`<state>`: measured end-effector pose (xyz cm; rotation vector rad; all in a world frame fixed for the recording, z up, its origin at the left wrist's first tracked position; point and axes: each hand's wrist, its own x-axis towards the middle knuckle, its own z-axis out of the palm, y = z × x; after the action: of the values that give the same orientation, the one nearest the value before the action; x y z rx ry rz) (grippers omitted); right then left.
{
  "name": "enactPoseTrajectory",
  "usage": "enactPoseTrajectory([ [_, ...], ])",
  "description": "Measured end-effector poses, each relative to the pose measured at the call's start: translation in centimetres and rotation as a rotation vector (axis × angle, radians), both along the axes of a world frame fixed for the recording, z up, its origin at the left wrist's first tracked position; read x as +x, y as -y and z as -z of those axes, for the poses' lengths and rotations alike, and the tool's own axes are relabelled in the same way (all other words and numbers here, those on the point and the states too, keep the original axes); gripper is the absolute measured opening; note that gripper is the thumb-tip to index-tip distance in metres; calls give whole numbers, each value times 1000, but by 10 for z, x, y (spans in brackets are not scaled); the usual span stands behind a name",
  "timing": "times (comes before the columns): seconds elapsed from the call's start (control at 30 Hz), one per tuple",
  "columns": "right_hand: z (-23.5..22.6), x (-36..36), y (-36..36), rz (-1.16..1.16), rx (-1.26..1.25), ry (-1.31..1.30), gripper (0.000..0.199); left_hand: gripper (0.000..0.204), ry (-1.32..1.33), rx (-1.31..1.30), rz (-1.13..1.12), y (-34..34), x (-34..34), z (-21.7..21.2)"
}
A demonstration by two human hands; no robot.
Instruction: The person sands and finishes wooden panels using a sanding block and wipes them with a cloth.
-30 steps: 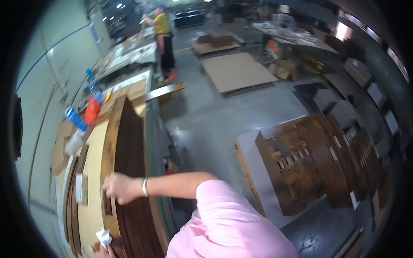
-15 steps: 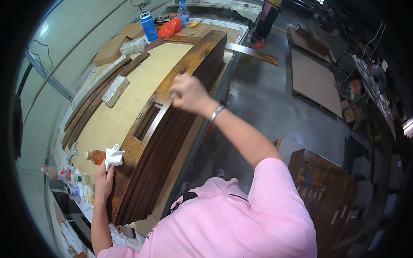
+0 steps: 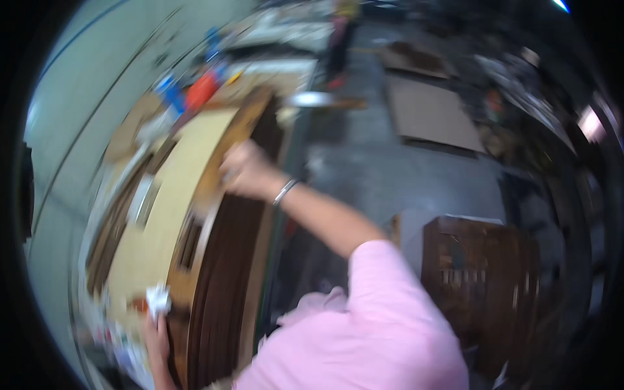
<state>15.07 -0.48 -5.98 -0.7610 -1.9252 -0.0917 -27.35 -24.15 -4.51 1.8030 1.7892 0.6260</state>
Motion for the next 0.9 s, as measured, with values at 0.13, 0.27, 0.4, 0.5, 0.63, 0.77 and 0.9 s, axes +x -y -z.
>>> enactPoseTrajectory([
  [0.13, 29, -30, 48, -103, -111, -132, 11, 32, -65, 2, 122, -5, 7, -15],
  [0.27, 57, -29, 100, -73, -360, -281, 11, 32, 67, -238, -201, -39, 19, -26],
  [0.4, 76, -10, 141, -11, -599, -344, 15, 36, -245, 492, 450, -84, 77, -20],
  [0.5, 92, 14, 168, 88, -623, -417, 15, 46, -332, 688, 782, -147, 150, -9],
  [0.63, 112, 60, 212, 287, -616, -485, 17, 46, -310, 541, 779, -208, 196, 20],
  [0.77, 130, 96, 262, 515, -704, -578, 17, 34, 805, -187, 270, -232, 198, 56],
  [0.9, 144, 111, 299, 601, -764, -683, 17, 32, 632, 87, 543, -249, 190, 85],
])
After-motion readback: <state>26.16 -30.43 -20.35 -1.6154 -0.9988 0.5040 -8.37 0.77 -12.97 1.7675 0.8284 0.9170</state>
